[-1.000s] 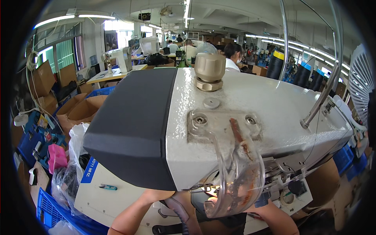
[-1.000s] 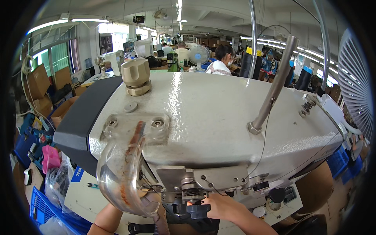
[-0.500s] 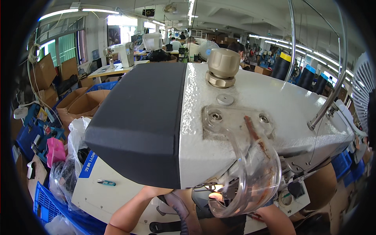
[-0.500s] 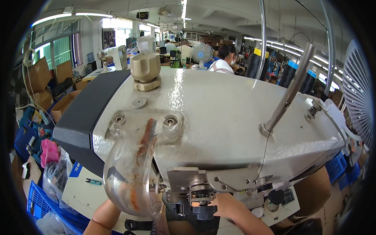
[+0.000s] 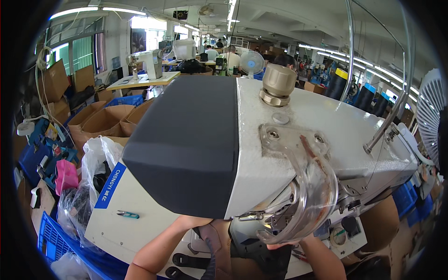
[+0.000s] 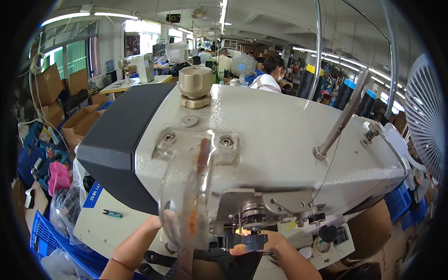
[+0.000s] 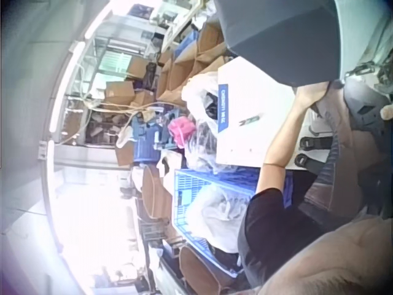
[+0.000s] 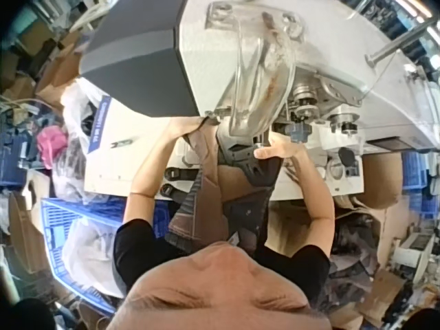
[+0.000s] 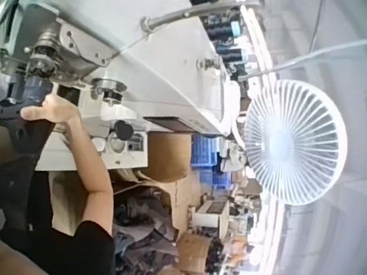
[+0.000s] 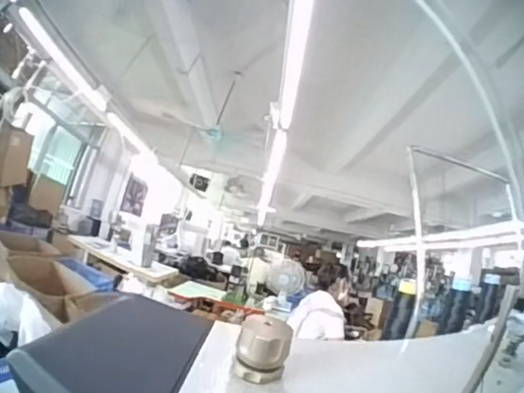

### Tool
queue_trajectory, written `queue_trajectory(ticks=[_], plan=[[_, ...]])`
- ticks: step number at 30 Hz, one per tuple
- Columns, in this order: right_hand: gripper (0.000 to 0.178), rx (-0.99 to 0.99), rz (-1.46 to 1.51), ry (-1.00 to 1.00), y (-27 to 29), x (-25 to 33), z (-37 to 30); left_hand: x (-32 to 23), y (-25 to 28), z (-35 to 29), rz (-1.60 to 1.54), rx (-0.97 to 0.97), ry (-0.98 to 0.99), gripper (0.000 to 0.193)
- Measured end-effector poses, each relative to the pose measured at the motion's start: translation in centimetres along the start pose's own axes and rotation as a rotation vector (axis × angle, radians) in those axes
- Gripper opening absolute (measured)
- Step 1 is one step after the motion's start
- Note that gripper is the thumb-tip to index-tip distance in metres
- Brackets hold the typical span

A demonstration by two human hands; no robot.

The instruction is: The person sews shoe upper pieces using a sewing machine, trims thread using snips, and tosses the finished piece into a cardboard box. The person then picks up another shoe piece and sews it on the machine.

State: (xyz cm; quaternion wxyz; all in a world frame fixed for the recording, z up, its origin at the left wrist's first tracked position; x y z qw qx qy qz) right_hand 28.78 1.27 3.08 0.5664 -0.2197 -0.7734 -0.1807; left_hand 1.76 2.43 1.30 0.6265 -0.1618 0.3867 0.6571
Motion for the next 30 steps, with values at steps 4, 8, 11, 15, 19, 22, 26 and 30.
queue_trajectory(ticks=[4, 8, 11, 15, 19, 22, 26, 30], plan=[[0.049, -0.391, -0.699, -0.058, 0.0, -0.7, -0.4, -0.9, 0.2, 0.2, 0.333, 0.061, 0.017, 0.018], [0.052, -0.695, -0.714, 0.079, -3.9, 4.7, -2.5, -3.8, 1.0, -0.8, 0.483, -0.055, 0.138, 0.017], [0.046, -0.822, -0.747, 0.372, -4.3, 3.6, -1.6, -7.0, 1.6, -1.9, 0.482, -0.215, 0.023, 0.019], [0.037, -0.739, -0.596, 0.4, -4.0, 1.8, -1.1, -13.0, 0.9, -7.0, 0.036, 0.027, -0.074, 0.035], [0.033, -0.724, -0.411, 0.322, -4.2, 2.8, -0.5, -13.6, -3.6, -12.1, -0.05, 0.325, -0.176, 0.07], [0.024, -0.687, -0.409, 0.208, -4.0, 3.8, -1.0, -14.9, -3.2, -11.2, -0.33, 0.305, -0.066, 0.097], [0.026, -0.663, -0.533, 0.203, -3.7, 3.9, -0.7, -14.3, -3.7, -10.8, -0.402, 0.213, -0.095, 0.093], [0.04, -0.637, -0.634, 0.182, -3.2, 3.6, -0.6, -14.3, -4.0, -10.7, -0.402, 0.187, -0.108, 0.093]])
Point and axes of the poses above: each hand's wrist, its own z-axis towards the middle knuckle, its own y-axis out of the back of the hand, x = y × z, the point moved 2 cm from there along z, towards the middle knuckle, and after that the axes turned 7 degrees about -y, right-handed, at the moved point
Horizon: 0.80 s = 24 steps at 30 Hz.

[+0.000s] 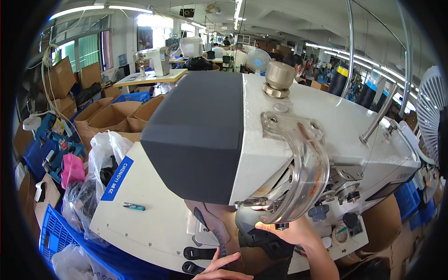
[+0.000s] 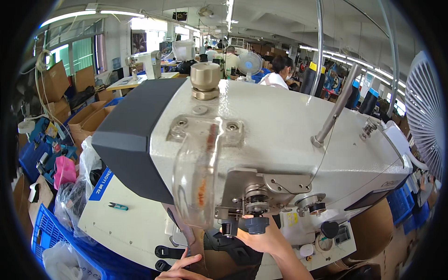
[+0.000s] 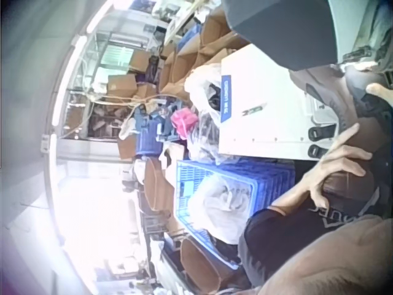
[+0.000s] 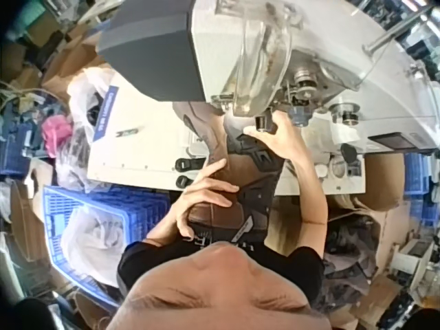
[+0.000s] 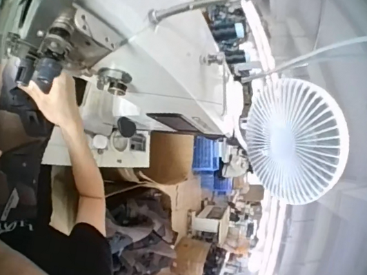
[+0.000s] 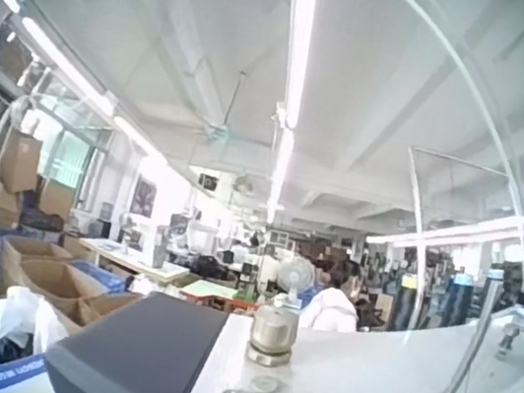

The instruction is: The person sews shoe upper pieces using a sewing machine, trims thread using snips, and tosses the finished piece into a cardboard box. The person then picks up another shoe piece and sews it on the machine.

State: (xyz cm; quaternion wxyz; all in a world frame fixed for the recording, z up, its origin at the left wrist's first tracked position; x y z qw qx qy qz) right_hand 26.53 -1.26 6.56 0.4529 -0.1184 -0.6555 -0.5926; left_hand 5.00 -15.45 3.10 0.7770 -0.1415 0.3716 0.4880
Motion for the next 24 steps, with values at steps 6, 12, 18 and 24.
queue_trajectory(ticks=[6, 12, 18, 24], plan=[[0.038, 0.032, -0.081, -0.134, 0.0, -2.2, -0.4, 0.3, -0.2, 0.7, 0.005, 0.031, 0.027, 0.091], [0.013, -0.997, -0.109, 0.181, 3.3, 0.0, -8.0, -0.3, 1.6, 0.1, 0.007, -0.103, 0.096, 0.081], [0.036, -1.762, -0.552, 0.156, 24.1, -9.5, -17.6, 2.0, 12.7, -4.3, 0.988, -0.771, 0.493, 0.027], [0.066, -1.017, 0.932, -0.211, 35.4, -24.3, -19.0, 6.4, 17.2, -13.9, 1.891, -0.491, 0.772, 0.035]])
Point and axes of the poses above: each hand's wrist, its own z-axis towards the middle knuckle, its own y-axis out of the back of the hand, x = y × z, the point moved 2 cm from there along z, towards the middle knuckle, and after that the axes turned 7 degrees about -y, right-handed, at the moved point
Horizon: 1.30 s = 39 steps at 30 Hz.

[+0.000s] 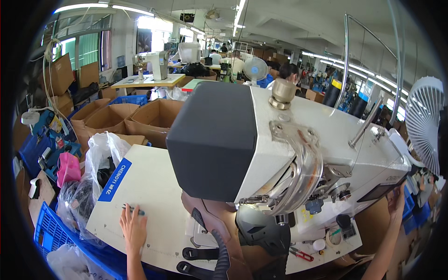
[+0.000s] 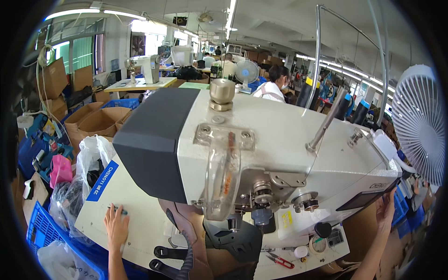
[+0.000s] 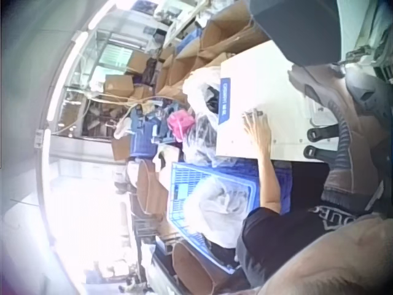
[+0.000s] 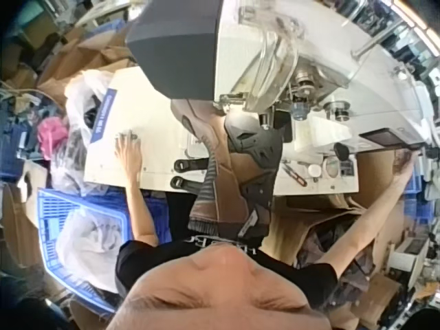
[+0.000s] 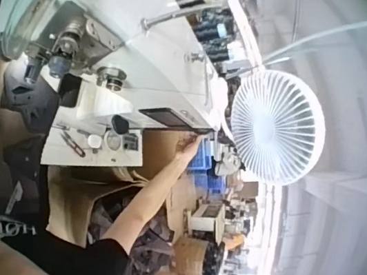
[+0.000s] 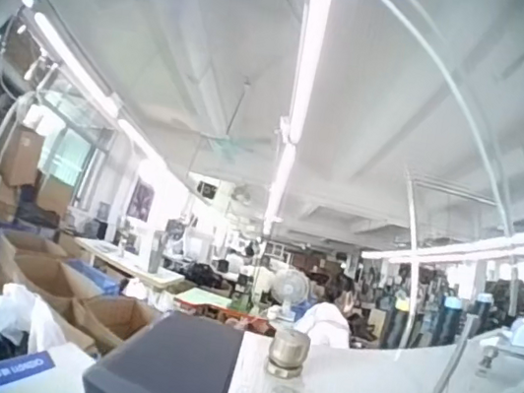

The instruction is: The person sews shoe upper pieces using a sewing machine, trims thread using snips, and tosses the finished piece into a cardboard box. The person then picks up another shoe piece and sews it on the machine.

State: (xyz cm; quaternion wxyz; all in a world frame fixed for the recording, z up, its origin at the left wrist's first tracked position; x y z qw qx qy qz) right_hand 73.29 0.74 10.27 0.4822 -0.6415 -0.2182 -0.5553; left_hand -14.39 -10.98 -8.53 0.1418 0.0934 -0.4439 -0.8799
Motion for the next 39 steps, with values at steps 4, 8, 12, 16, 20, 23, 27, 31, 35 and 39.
queue_trajectory(ticks=[4, 8, 12, 16, 20, 23, 27, 31, 35, 39], plan=[[0.051, -0.158, -0.296, 0.281, 4.9, 8.0, 6.2, -2.6, 2.3, 0.4, -0.384, 0.116, 0.135, 0.029], [0.043, -0.422, -0.552, 0.571, 6.4, 12.4, 5.3, -2.3, 1.0, 0.2, -0.613, 0.029, 0.178, 0.024], [0.022, -0.598, -0.335, 1.097, -16.4, -3.5, -16.5, 0.4, 2.3, -0.9, -0.63, -0.113, 0.167, 0.024], [0.031, 0.498, -0.966, 0.81, -31.4, -12.6, -27.9, -4.5, 4.9, 2.1, -1.112, -0.143, 0.312, 0.017], [0.048, 0.797, -1.027, 0.537, -35.0, -18.3, -27.1, -10.9, 10.1, 3.8, -1.169, 0.048, -0.084, 0.027], [0.059, 1.061, -0.902, 0.21, -35.6, -18.5, -28.6, -14.3, 12.3, 4.9, -1.087, -0.016, -0.358, 0.029], [0.055, 1.0, -0.761, 0.22, -33.5, -20.4, -29.9, -15.7, 12.3, 4.9, -0.989, 0.08, -0.504, 0.028], [0.052, 1.086, -0.831, 0.211, -34.4, -20.2, -30.7, -17.0, 11.8, 4.4, -0.848, 0.1, -0.616, 0.024], [0.05, 1.096, -0.877, 0.189, -33.8, -21.6, -30.8, -17.6, 11.0, 4.2, -0.769, 0.109, -0.72, 0.023], [0.047, 1.061, -0.822, 0.163, -33.0, -22.0, -30.5, -17.5, 10.4, 3.5, -0.822, 0.148, -0.703, 0.021]])
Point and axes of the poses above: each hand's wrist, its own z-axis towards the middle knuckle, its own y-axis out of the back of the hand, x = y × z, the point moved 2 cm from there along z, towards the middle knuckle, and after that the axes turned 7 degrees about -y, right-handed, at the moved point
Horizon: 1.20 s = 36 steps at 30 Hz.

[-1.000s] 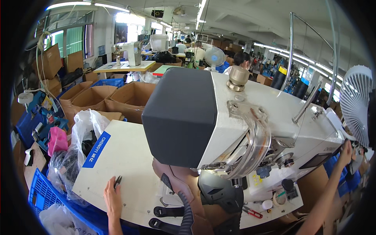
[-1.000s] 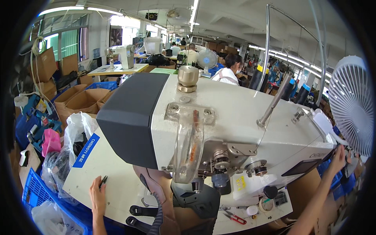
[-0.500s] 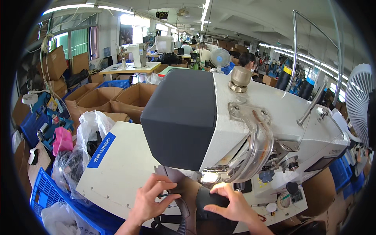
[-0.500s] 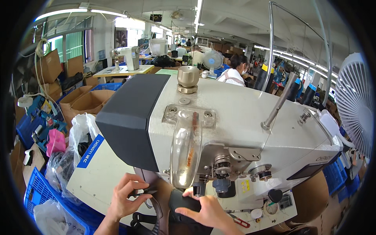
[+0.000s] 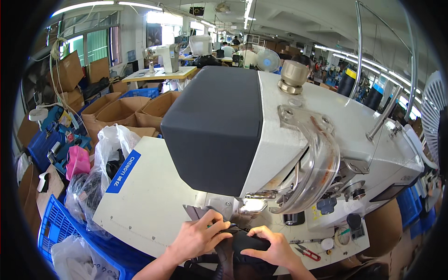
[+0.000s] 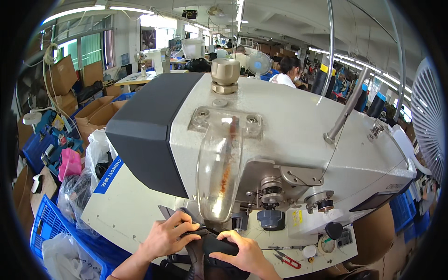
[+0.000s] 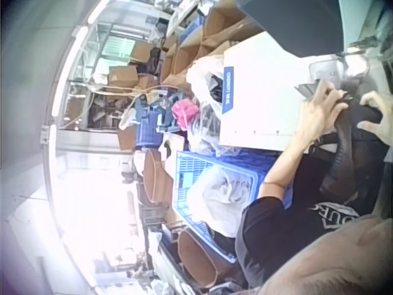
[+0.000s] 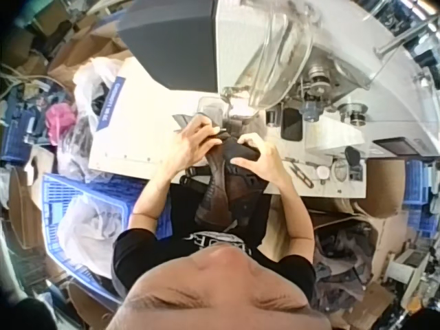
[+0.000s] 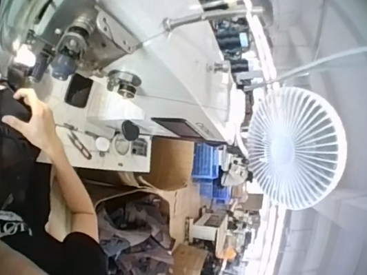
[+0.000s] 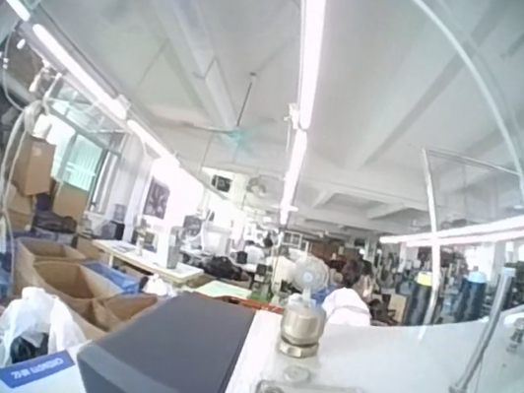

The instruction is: The person sews shoe upper pieces using a sewing machine, trims thread using snips, and tosses the finished piece into a cardboard box. The person then picks up another shoe piece and sews it on the machine.

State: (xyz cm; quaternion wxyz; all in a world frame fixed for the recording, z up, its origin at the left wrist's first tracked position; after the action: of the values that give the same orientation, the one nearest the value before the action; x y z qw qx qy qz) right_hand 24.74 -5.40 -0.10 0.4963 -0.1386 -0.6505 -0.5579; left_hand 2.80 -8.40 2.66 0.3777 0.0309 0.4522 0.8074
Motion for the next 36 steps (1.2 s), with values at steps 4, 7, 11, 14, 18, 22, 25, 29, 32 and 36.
queue_trajectory(ticks=[4, 7, 11, 14, 18, 22, 25, 29, 32, 36], plan=[[0.045, -0.001, 0.026, 0.01, -0.2, 0.2, 0.1, -0.6, -1.0, -0.6, 0.067, -0.08, -0.078, 0.017], [0.043, -0.032, 0.033, 0.055, -0.2, 0.7, 0.2, 0.1, -1.5, -1.1, 0.13, -0.105, -0.092, 0.016], [0.044, -0.012, -0.019, 0.008, -0.7, -0.3, -0.3, 0.3, -0.3, -1.1, 0.063, -0.148, 0.031, 0.014], [0.045, -0.017, -0.081, 0.02, -0.6, 0.3, -0.3, -0.5, -0.6, 0.0, 0.095, -0.094, -0.002, 0.017], [0.042, -0.098, -0.127, 0.094, -0.5, 0.5, -0.5, 0.0, -1.3, -0.6, 0.095, -0.113, -0.046, 0.019], [0.043, -0.247, -0.441, 0.199, -0.9, 1.6, -0.8, 0.5, -1.1, -1.7, -0.138, -0.199, 0.128, 0.022], [0.053, -0.282, -0.506, 0.077, -2.4, 3.7, -0.9, 0.4, -1.8, -2.1, -0.265, -0.221, 0.223, 0.025], [0.065, -0.212, -0.555, -0.012, -3.1, 1.9, -0.1, 0.3, -2.2, -2.4, -0.279, -0.253, 0.231, 0.028], [0.06, -0.157, -0.531, -0.019, -2.7, 2.3, 0.3, 0.5, -2.1, -2.6, -0.269, -0.181, 0.22, 0.03], [0.048, -0.149, -0.631, 0.009, -3.1, 2.4, 0.2, 0.5, -1.8, -2.7, -0.167, -0.079, 0.138, 0.029]])
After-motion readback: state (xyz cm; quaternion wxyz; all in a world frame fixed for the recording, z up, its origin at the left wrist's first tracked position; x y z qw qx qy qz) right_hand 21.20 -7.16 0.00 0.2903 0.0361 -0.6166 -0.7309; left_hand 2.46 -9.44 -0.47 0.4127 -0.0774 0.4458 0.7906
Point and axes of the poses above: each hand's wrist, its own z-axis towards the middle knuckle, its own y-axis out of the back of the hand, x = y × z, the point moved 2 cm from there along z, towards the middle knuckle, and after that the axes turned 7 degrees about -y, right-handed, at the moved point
